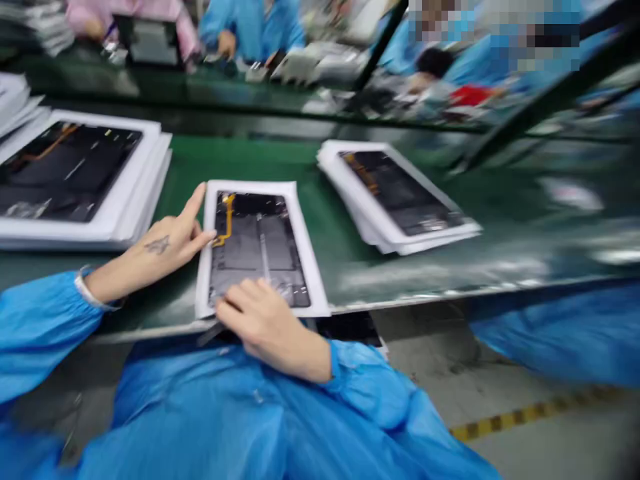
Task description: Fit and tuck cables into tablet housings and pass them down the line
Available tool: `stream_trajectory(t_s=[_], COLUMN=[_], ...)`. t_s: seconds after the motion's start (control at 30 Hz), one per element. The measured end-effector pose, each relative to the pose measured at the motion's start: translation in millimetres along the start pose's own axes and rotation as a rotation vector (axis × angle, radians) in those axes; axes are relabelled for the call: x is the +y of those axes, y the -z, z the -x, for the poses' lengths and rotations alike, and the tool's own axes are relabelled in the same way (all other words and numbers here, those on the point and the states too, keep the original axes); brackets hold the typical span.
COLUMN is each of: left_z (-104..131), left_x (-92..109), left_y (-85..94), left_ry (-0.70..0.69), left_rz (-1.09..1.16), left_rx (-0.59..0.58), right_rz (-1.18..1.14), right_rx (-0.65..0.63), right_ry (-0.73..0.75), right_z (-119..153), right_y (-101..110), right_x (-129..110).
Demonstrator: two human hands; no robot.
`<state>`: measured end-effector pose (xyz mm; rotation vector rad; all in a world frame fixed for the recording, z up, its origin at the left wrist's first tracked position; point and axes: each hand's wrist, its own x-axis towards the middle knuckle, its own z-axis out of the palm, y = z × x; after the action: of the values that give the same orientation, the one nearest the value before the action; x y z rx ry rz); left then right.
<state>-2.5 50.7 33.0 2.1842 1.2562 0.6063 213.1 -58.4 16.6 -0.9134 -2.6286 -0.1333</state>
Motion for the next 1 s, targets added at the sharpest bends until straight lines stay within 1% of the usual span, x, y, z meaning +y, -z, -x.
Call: stream_trajectory(t_s=[0.07, 0.1, 0.17, 0.23, 0.27, 0.33, 0.4, 0.47, 0.57, 0.7, 0.77, 0.83, 0.9, 1.0], left_z=[25, 37, 61, 82, 89, 96, 94, 85, 68, 50, 46, 46, 49, 56], left_x=[-1, -1, 2, 3, 3, 0, -1, -1, 5, 18, 24, 28, 29, 28], left_y=[10.1, 11.9, 10.1, 4.1, 0.5, -6.1, -10.6, -12.5, -10.7, -2.4, 2.1, 4.4, 3.9, -1.1], left_ry=[-0.084, -0.116, -0.176, -0.224, -0.247, -0.298, -0.343, -0.363, -0.375, -0.391, -0.414, -0.446, -0.439, -0.337], left_rz=[-0.191, -0.234, -0.242, -0.225, -0.217, -0.194, -0.167, -0.162, -0.190, -0.230, -0.250, -0.263, -0.250, -0.124], left_rx=[0.012, 0.004, -0.019, -0.017, -0.008, 0.003, -0.002, -0.032, -0.123, -0.276, -0.360, -0.400, -0.372, -0.282], right_rz=[-0.067, -0.085, -0.141, -0.287, -0.370, -0.465, -0.462, -0.496, -0.592, -0.473, -0.438, -0.440, -0.466, -0.515], right_rx=[0.046, 0.067, 0.116, 0.185, 0.239, 0.358, 0.444, 0.499, 0.565, 0.577, 0.586, 0.618, 0.657, 0.700], right_ry=[-0.030, -0.047, -0.078, -0.117, -0.154, -0.258, -0.361, -0.402, -0.335, -0.191, -0.186, -0.218, -0.256, -0.294], right_z=[-3, -3, 0, 7, 10, 16, 19, 18, 13, 12, 15, 19, 22, 22], right_y=[-13, -18, -21, -16, -10, 2, 10, 11, -2, -27, -35, -39, -40, -36], right_x=[-2, -2, -2, -2, -2, -5, -8, -13, -18, -20, -20, -19, -19, -19])
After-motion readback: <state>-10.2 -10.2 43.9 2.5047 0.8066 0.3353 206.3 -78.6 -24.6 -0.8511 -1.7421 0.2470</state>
